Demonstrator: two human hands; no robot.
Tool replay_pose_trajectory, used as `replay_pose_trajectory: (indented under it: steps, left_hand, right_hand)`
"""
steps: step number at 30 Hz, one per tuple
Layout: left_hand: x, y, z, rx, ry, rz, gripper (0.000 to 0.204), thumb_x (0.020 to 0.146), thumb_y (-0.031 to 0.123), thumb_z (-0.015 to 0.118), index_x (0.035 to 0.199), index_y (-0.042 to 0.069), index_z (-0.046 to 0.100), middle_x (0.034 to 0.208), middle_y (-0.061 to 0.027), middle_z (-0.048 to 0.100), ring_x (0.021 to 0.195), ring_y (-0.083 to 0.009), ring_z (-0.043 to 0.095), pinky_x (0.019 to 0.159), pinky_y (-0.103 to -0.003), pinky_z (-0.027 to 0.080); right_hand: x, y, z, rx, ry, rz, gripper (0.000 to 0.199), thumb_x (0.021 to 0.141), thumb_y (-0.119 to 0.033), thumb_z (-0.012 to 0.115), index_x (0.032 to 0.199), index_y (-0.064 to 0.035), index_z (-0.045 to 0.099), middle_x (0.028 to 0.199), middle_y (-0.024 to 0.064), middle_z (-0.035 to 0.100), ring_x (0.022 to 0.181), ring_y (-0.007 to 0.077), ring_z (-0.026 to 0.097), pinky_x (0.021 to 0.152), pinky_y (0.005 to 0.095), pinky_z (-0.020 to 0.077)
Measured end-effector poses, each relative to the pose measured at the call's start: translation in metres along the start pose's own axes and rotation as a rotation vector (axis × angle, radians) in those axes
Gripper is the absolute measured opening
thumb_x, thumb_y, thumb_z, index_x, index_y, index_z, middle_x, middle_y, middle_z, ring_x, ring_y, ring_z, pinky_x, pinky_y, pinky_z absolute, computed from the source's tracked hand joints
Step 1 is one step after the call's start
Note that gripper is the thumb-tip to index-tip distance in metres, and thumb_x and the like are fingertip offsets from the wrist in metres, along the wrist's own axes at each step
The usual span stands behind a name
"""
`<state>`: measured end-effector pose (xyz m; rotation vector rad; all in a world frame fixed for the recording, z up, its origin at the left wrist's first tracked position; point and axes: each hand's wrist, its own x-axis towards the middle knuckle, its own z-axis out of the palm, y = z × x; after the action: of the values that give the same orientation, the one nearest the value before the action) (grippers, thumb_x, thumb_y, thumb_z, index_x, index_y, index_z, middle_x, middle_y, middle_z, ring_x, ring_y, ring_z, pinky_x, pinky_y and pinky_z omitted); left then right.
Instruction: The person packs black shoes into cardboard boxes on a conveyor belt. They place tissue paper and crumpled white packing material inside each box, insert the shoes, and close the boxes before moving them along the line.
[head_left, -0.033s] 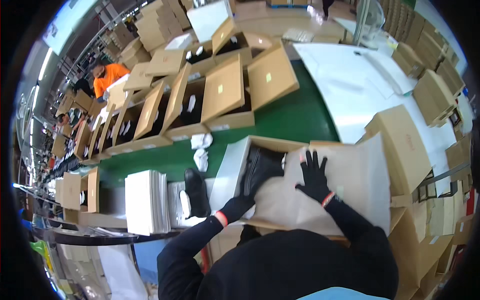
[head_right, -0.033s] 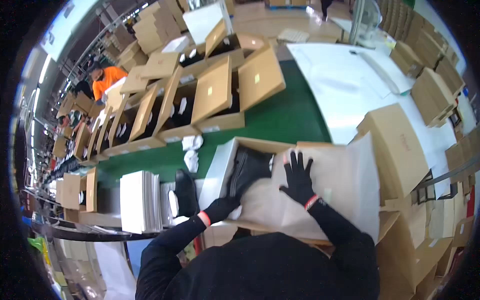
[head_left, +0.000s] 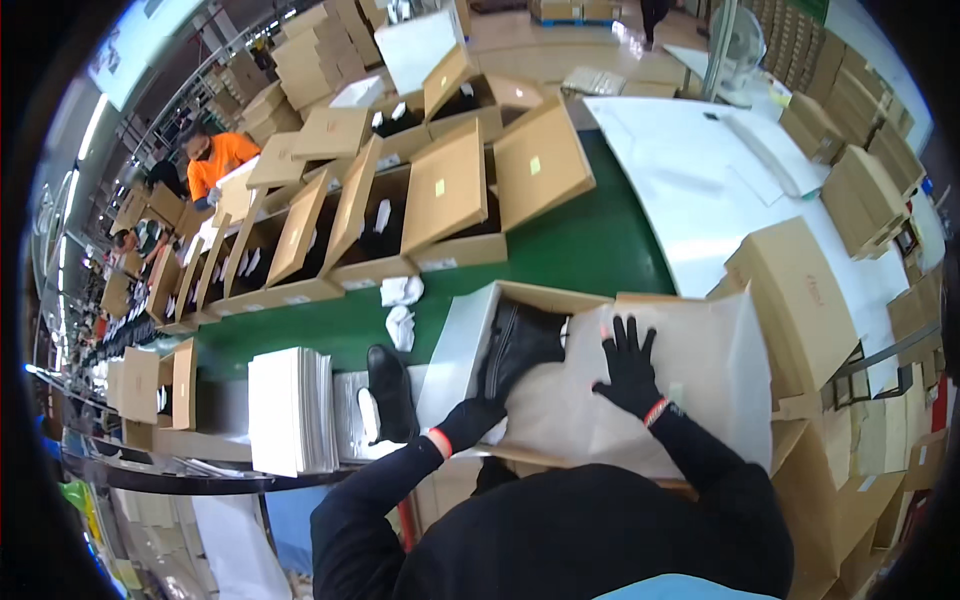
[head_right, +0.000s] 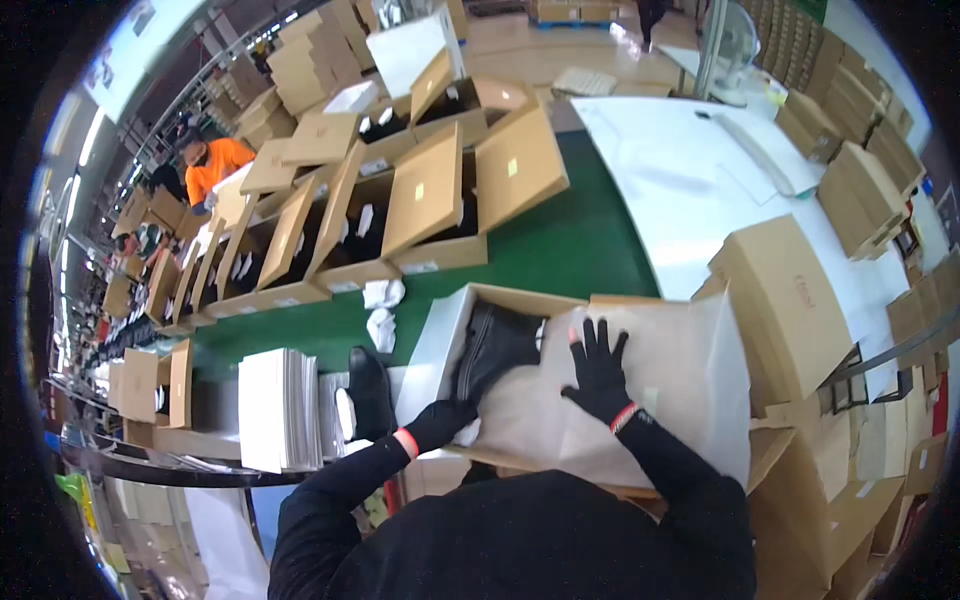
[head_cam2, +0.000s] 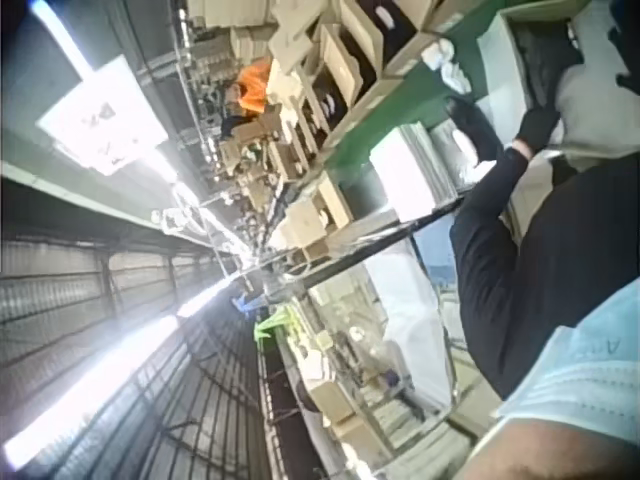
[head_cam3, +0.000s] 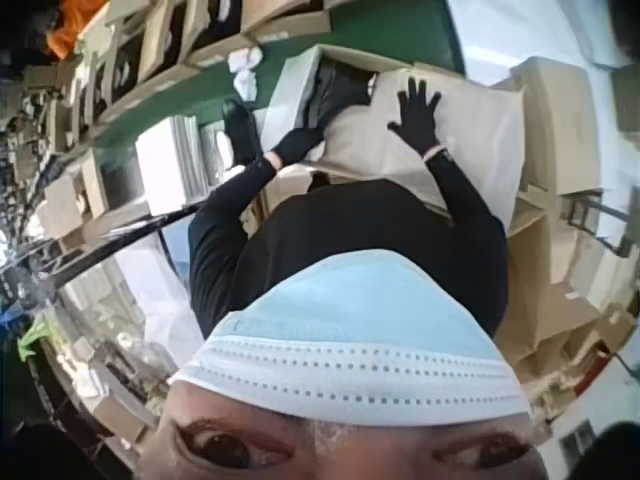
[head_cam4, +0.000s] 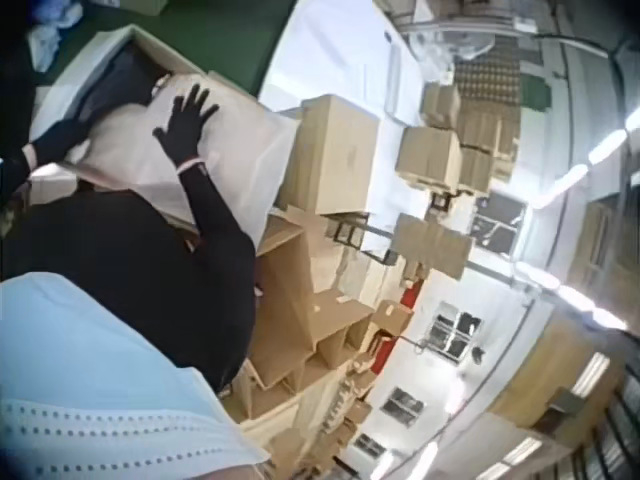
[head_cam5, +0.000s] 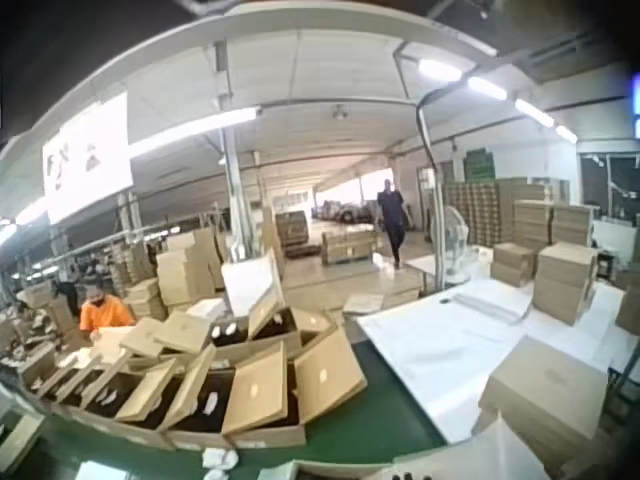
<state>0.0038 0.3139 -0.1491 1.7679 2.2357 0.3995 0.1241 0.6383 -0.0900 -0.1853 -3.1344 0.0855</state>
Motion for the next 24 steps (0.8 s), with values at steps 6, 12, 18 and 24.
replay_pose_trajectory:
  steps: [6, 12, 18, 24]
  left_hand:
    - [-0.005, -0.008, -0.049, -0.119, 0.279, 0.052, 0.037, 0.066, 0.022, 0.077, 0.096, 0.005, 0.062, 0.092, -0.0116, 0.062, 0.088, -0.0323, 0.059, 0.078, -0.040, 0.046]
    - [-0.061, -0.065, 0.033, 0.000, 0.710, -0.764, 0.052, 0.081, 0.025, 0.067, 0.125, 0.005, 0.050, 0.115, -0.0175, 0.056, 0.110, -0.0351, 0.052, 0.094, -0.045, 0.039]
    - [-0.084, -0.077, 0.074, -0.084, 0.467, -0.751, 0.028, 0.079, 0.021, 0.065, 0.100, 0.003, 0.061, 0.102, -0.0179, 0.061, 0.092, -0.0365, 0.057, 0.079, -0.045, 0.043]
    - [-0.066, 0.000, -0.080, -0.471, 0.859, -0.691, 0.014, 0.090, 0.014, 0.058, 0.101, 0.004, 0.058, 0.079, -0.0102, 0.062, 0.071, -0.0229, 0.063, 0.064, -0.031, 0.048]
  right_hand:
    - [-0.040, 0.021, 0.007, -0.027, 0.022, 0.151, 0.100, 0.070, -0.061, 0.065, 0.141, -0.0003, 0.031, 0.149, 0.0275, 0.021, 0.138, 0.0468, 0.014, 0.103, 0.0720, 0.0072]
    - [-0.056, 0.018, 0.017, -0.015, 0.024, 0.290, 0.096, 0.073, -0.065, 0.060, 0.139, 0.0005, 0.036, 0.147, 0.0283, 0.023, 0.137, 0.0477, 0.016, 0.103, 0.0718, 0.0091]
    - [-0.056, 0.012, 0.004, -0.066, 0.003, 0.340, 0.093, 0.074, -0.063, 0.060, 0.138, 0.0006, 0.038, 0.147, 0.0291, 0.023, 0.136, 0.0489, 0.017, 0.102, 0.0725, 0.0101]
    - [-0.036, -0.010, -0.036, 0.076, 0.127, 0.343, 0.094, 0.074, -0.061, 0.063, 0.139, 0.0007, 0.036, 0.149, 0.0288, 0.020, 0.139, 0.0473, 0.013, 0.104, 0.0708, 0.0070]
